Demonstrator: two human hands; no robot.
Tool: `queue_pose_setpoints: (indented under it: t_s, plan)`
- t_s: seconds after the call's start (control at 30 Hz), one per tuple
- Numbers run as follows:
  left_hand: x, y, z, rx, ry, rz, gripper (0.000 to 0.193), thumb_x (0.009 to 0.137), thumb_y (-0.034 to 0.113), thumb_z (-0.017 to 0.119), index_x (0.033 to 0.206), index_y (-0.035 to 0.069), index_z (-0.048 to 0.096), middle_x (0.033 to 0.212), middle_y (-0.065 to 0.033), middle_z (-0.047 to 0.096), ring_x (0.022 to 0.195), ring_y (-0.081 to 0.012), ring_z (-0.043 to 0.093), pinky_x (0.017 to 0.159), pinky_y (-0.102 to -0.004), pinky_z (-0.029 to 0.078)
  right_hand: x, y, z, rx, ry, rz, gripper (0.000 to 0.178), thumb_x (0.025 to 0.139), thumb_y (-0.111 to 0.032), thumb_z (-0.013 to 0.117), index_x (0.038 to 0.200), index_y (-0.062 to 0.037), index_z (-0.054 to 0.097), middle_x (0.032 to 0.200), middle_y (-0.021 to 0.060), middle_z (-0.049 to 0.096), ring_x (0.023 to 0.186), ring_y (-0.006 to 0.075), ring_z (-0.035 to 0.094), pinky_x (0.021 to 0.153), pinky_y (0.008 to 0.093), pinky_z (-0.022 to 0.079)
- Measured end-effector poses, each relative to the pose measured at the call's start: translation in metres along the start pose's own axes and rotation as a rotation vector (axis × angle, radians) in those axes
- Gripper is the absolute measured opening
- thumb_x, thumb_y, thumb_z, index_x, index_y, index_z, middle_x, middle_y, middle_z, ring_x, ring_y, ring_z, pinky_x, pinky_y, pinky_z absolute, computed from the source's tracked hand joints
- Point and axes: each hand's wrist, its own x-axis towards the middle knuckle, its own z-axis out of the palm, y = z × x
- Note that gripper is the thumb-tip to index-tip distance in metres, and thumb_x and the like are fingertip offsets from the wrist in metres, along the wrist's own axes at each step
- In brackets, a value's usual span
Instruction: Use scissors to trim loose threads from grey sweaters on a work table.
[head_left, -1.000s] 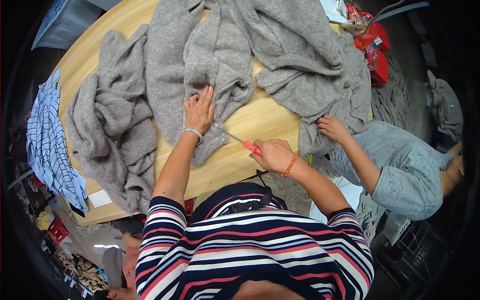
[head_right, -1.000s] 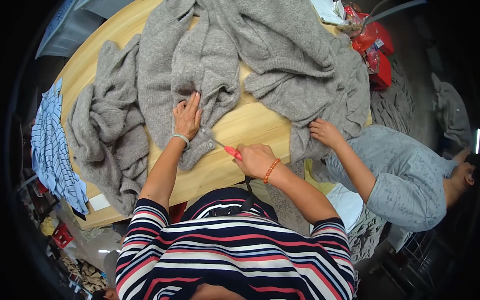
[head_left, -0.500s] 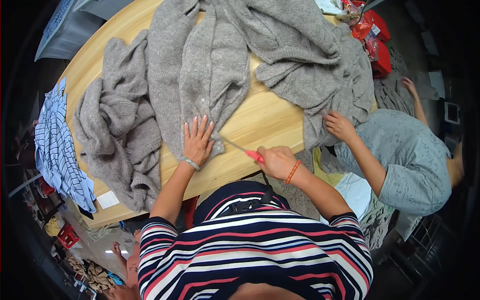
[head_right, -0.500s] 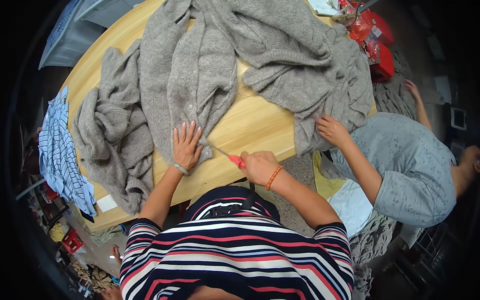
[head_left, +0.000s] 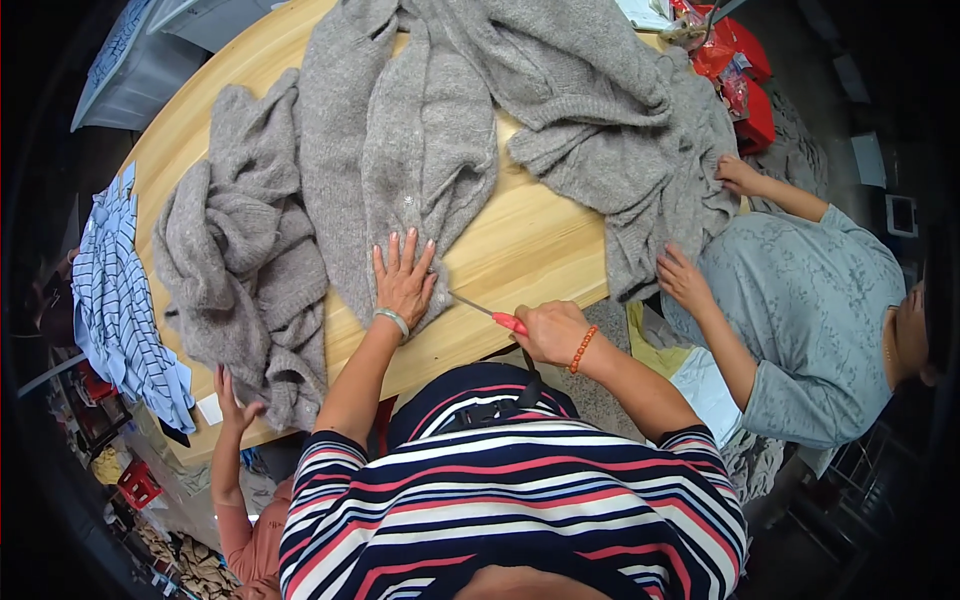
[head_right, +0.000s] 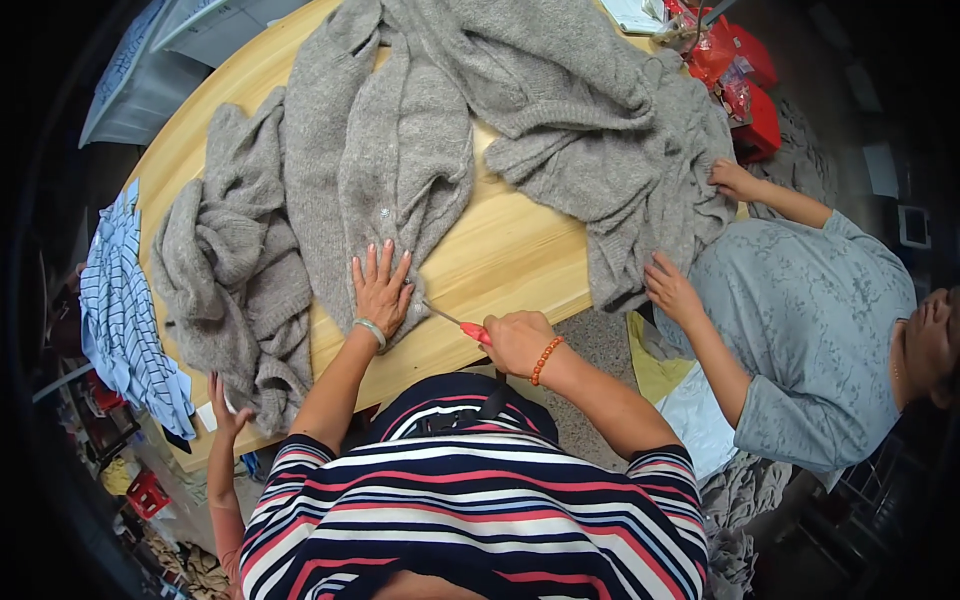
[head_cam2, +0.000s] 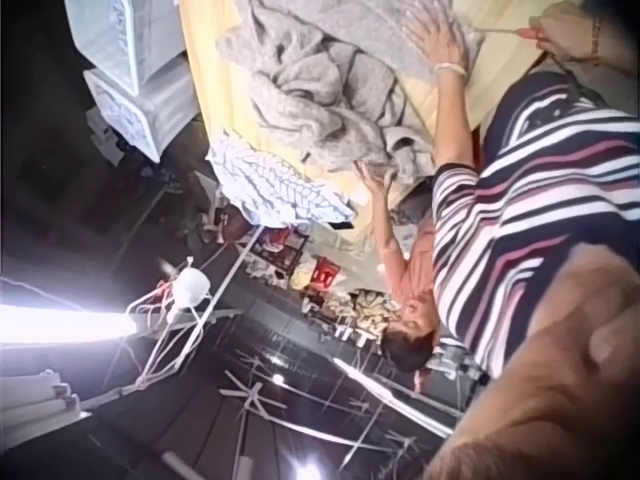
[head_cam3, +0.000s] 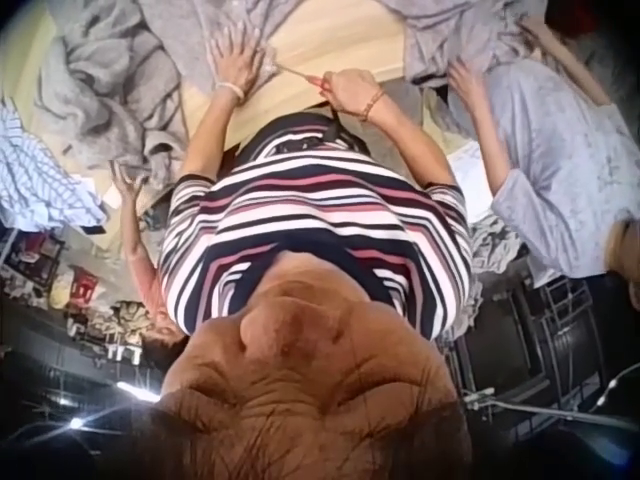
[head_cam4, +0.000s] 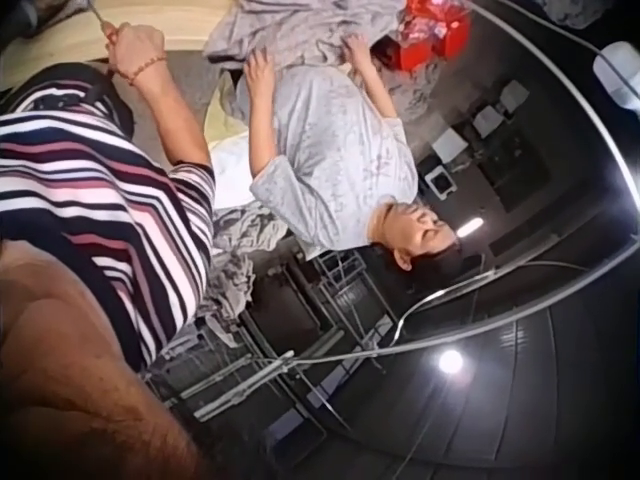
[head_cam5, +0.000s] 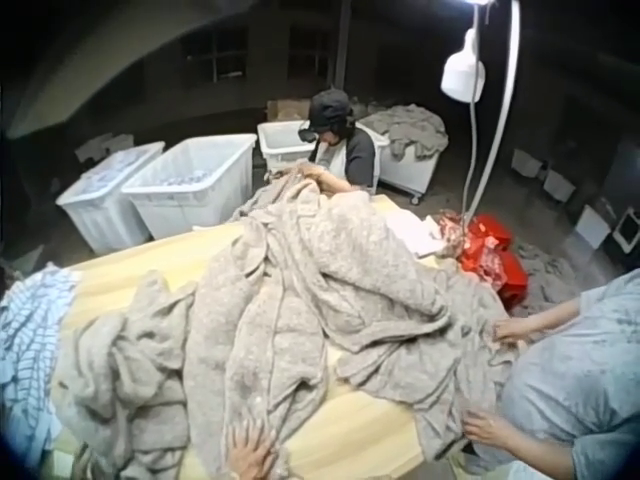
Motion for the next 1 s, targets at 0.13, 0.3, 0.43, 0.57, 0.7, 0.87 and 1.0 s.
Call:
queue_pose_setpoints:
  t_s: [0.13,0.3,0.43,0.57,0.7,0.87,1.0]
  plan:
    - [-0.001,0.003,-0.004,0.010,-0.005,0.007,0.063,0.094,0.036,0.059,0.152,0.020,0.040,0.165,-0.0128,0.018,0.152,-0.0401,0.012,0.119,-0.0635,0.004,-0.014,-0.002,0.005,0.040,-0.073,-0.063,0.027,0.090,-0.030,0.063,0.089,-0.0032,0.065,0.074,0.0212,0.069,0.073,0.0379,0.070,0.067,0.0478,0.054]
    - [-0.027,0.014,-0.006,-0.071,-0.024,0.033,0.070,0.090,0.042,0.063,0.152,0.019,0.040,0.165,-0.0162,0.017,0.151,-0.0421,0.012,0.117,-0.0662,0.004,-0.019,-0.003,0.007,0.051,0.061,0.052,0.026,0.090,-0.029,0.063,0.089,-0.0027,0.062,0.072,0.0203,0.068,0.070,0.0380,0.069,0.064,0.0472,0.054]
    - [-0.028,0.017,-0.001,-0.114,0.005,0.021,0.075,0.085,0.046,0.068,0.151,0.019,0.042,0.164,-0.0182,0.017,0.151,-0.0426,0.012,0.117,-0.0657,0.006,-0.006,-0.010,0.015,0.079,0.089,-0.016,0.025,0.090,-0.028,0.064,0.090,-0.0027,0.061,0.070,0.0187,0.068,0.068,0.0373,0.069,0.063,0.0476,0.054]
    - [-0.021,0.015,0.000,-0.150,0.013,0.017,0.073,0.084,0.044,0.071,0.148,0.019,0.046,0.164,-0.0183,0.018,0.151,-0.0420,0.014,0.117,-0.0638,0.012,0.033,-0.018,-0.006,0.076,0.178,0.009,0.025,0.090,-0.028,0.064,0.091,-0.0029,0.060,0.071,0.0185,0.068,0.069,0.0368,0.069,0.062,0.0471,0.053]
    - [-0.019,0.016,0.000,-0.159,0.048,0.032,0.071,0.083,0.044,0.071,0.146,0.020,0.049,0.164,-0.0183,0.019,0.150,-0.0418,0.016,0.117,-0.0625,0.014,0.056,-0.015,-0.011,0.090,0.264,0.057,0.028,0.093,-0.033,0.063,0.098,-0.0060,0.061,0.073,0.0193,0.068,0.071,0.0393,0.069,0.066,0.0500,0.053]
    - [-0.020,0.013,0.000,-0.188,0.049,0.023,0.071,0.083,0.041,0.072,0.147,0.021,0.049,0.163,-0.0181,0.021,0.149,-0.0436,0.019,0.116,-0.0635,0.015,0.022,-0.009,-0.007,0.068,0.016,-0.031,0.027,0.090,-0.030,0.064,0.090,-0.0024,0.065,0.076,0.0208,0.069,0.074,0.0381,0.070,0.068,0.0477,0.054]
    - [-0.023,0.005,0.009,-0.119,0.065,0.035,0.072,0.082,0.041,0.072,0.147,0.021,0.048,0.164,-0.0182,0.019,0.151,-0.0417,0.015,0.117,-0.0619,0.013,-0.002,0.000,0.005,-0.008,-0.166,-0.059,0.028,0.090,-0.031,0.063,0.090,-0.0031,0.066,0.077,0.0205,0.069,0.074,0.0383,0.069,0.069,0.0481,0.054]
